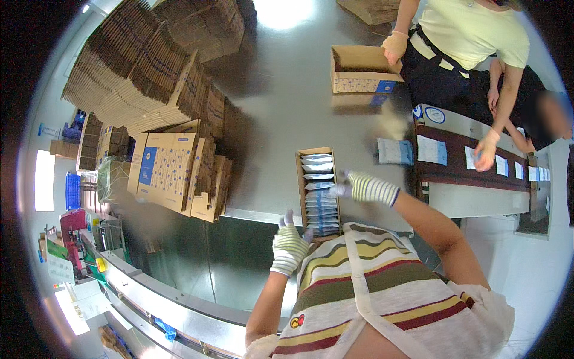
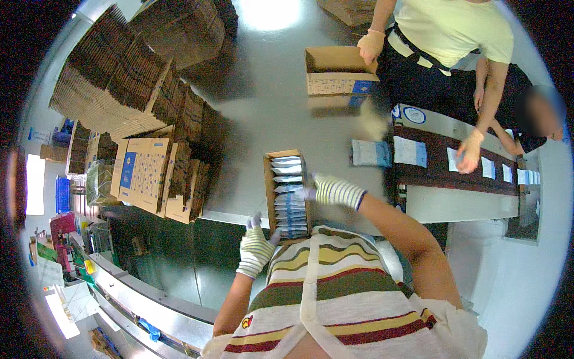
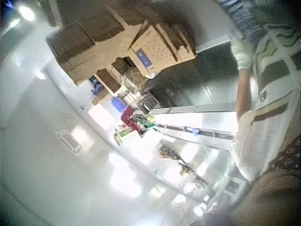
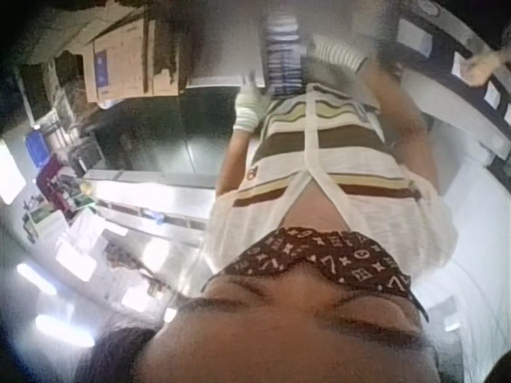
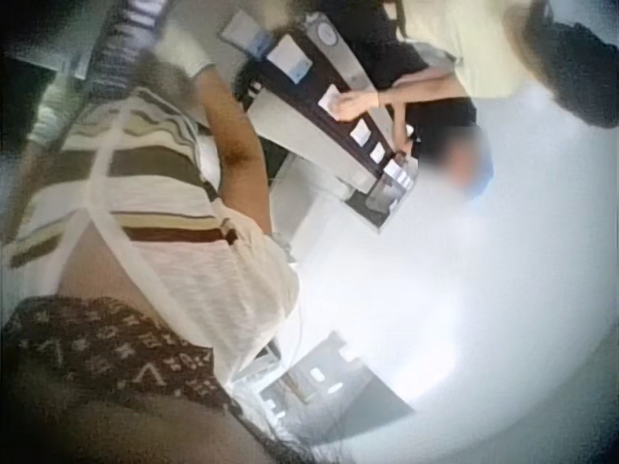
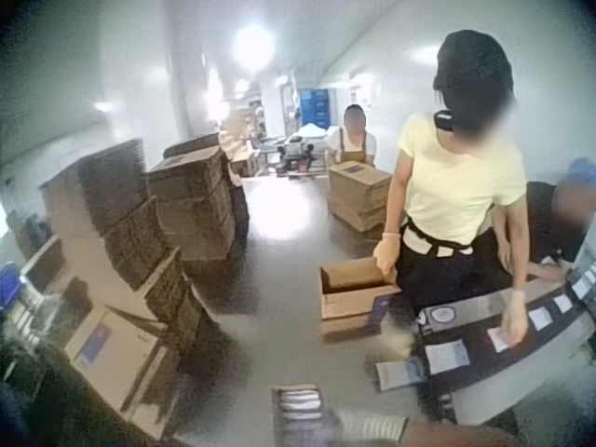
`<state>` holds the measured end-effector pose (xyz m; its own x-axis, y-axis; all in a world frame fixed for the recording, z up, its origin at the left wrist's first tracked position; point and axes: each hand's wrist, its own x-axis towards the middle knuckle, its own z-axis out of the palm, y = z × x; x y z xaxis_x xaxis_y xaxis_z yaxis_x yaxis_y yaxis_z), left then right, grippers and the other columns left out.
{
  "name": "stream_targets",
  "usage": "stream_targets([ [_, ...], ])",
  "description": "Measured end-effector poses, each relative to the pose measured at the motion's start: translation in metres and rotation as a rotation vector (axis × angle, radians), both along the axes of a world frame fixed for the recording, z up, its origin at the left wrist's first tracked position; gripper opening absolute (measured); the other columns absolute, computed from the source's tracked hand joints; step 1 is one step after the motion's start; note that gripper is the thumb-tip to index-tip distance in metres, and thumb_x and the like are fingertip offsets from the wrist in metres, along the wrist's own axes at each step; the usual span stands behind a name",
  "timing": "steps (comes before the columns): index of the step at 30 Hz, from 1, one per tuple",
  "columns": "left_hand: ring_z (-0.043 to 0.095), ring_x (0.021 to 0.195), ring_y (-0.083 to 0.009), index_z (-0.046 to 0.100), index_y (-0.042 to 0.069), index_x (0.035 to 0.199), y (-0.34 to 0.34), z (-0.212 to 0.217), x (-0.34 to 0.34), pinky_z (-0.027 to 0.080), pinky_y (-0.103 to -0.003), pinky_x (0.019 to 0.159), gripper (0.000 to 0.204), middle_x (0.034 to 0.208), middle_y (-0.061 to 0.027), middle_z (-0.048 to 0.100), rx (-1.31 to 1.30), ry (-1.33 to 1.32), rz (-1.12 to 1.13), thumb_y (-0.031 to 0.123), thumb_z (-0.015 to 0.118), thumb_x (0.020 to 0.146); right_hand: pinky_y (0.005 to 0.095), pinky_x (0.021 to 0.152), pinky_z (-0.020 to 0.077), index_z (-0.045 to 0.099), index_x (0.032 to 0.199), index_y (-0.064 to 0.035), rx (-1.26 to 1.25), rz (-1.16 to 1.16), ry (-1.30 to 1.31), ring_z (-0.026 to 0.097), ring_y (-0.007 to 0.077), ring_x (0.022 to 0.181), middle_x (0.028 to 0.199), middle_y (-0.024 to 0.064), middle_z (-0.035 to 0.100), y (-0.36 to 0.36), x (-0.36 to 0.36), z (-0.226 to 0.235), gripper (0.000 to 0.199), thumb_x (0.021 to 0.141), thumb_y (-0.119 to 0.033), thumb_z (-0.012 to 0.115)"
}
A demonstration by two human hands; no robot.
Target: The person picks up blue packets from a conveyor belt and stacks them inside small cardboard boxes.
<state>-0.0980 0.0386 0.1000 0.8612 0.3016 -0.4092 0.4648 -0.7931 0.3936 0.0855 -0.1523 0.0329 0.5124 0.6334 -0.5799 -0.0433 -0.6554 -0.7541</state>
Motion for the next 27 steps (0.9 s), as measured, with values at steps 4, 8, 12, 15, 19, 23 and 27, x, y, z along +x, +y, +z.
stream_targets([
  [4, 0.055, 0.108, -0.0370, 0.036, -0.003, 0.132, 0.012, -0.061, -0.017, 0.042, -0.036, 0.094, 0.054, 0.121, -0.0255, 0.053, -0.356, 0.116, 0.116, 0.021, 0.053, 0.087, 0.0387, 0.104, 0.0329, 0.030, 0.135, 0.0042, 0.296, -0.068, -0.162, 0.044, 0.0323, 0.120, 0.129, 0.0245, 0.045, 0.032, -0.039, -0.067, 0.077, 0.083, -0.044, 0.060],
  [8, 0.058, 0.094, -0.0326, 0.016, 0.011, 0.142, 0.031, -0.087, 0.000, 0.060, -0.042, 0.056, 0.059, 0.121, -0.0166, 0.047, -1.057, -0.029, 0.677, 0.015, 0.046, 0.092, 0.0388, 0.103, 0.0340, 0.031, 0.134, 0.0057, 0.170, -0.087, -0.041, 0.045, 0.0348, 0.121, 0.130, 0.0259, 0.045, 0.033, -0.017, -0.006, 0.080, 0.083, -0.050, 0.058],
  [12, 0.059, 0.090, -0.0324, 0.022, 0.009, 0.140, 0.042, -0.108, 0.037, 0.059, -0.046, 0.059, 0.052, 0.122, -0.0158, 0.047, -1.110, -0.109, 0.787, 0.013, 0.045, 0.093, 0.0379, 0.098, 0.0388, 0.042, 0.128, 0.0052, 0.309, -0.309, -0.060, 0.050, 0.0322, 0.115, 0.125, 0.0246, 0.050, -0.004, -0.011, 0.005, 0.068, 0.085, -0.047, 0.056],
  [15, 0.057, 0.095, -0.0280, 0.030, 0.006, 0.136, 0.052, -0.086, 0.125, 0.056, -0.043, 0.071, 0.048, 0.122, -0.0147, 0.048, -1.100, -0.107, 0.629, 0.013, 0.049, 0.093, 0.0365, 0.091, 0.0443, 0.051, 0.119, 0.0054, 0.112, -0.306, -0.133, 0.057, 0.0280, 0.107, 0.118, 0.0219, 0.056, -0.038, -0.006, -0.013, 0.060, 0.085, -0.043, 0.059],
  [19, 0.061, 0.076, -0.0240, 0.045, 0.006, 0.123, 0.098, -0.117, 0.302, 0.055, -0.042, 0.063, 0.030, 0.100, -0.0105, 0.057, -1.031, -0.274, 0.494, 0.015, 0.044, 0.094, 0.0329, 0.091, 0.0464, 0.052, 0.114, 0.0060, 0.359, -0.351, 0.026, 0.058, 0.0258, 0.101, 0.110, 0.0173, 0.060, -0.035, -0.012, -0.050, 0.034, 0.090, -0.019, 0.052],
  [23, 0.048, 0.106, -0.0271, 0.036, 0.002, 0.130, 0.150, -0.148, 0.447, 0.041, -0.036, 0.092, 0.048, 0.117, -0.0137, 0.049, -0.686, -0.730, 0.109, 0.031, 0.047, 0.094, 0.0331, 0.094, 0.0464, 0.050, 0.114, 0.0076, 0.709, -0.640, 0.626, 0.059, 0.0284, 0.100, 0.111, 0.0181, 0.059, -0.012, -0.009, -0.067, 0.028, 0.091, -0.008, 0.047],
  [27, 0.034, 0.128, -0.0346, 0.036, 0.000, 0.133, 0.062, -0.034, 0.478, 0.029, -0.040, 0.106, 0.053, 0.134, -0.0224, 0.040, -0.199, -0.660, -0.162, 0.027, 0.053, 0.090, 0.0322, 0.091, 0.0471, 0.052, 0.115, 0.0042, 0.366, -0.464, 0.070, 0.060, 0.0251, 0.101, 0.111, 0.0169, 0.061, -0.039, 0.015, -0.044, 0.034, 0.089, -0.018, 0.056],
])
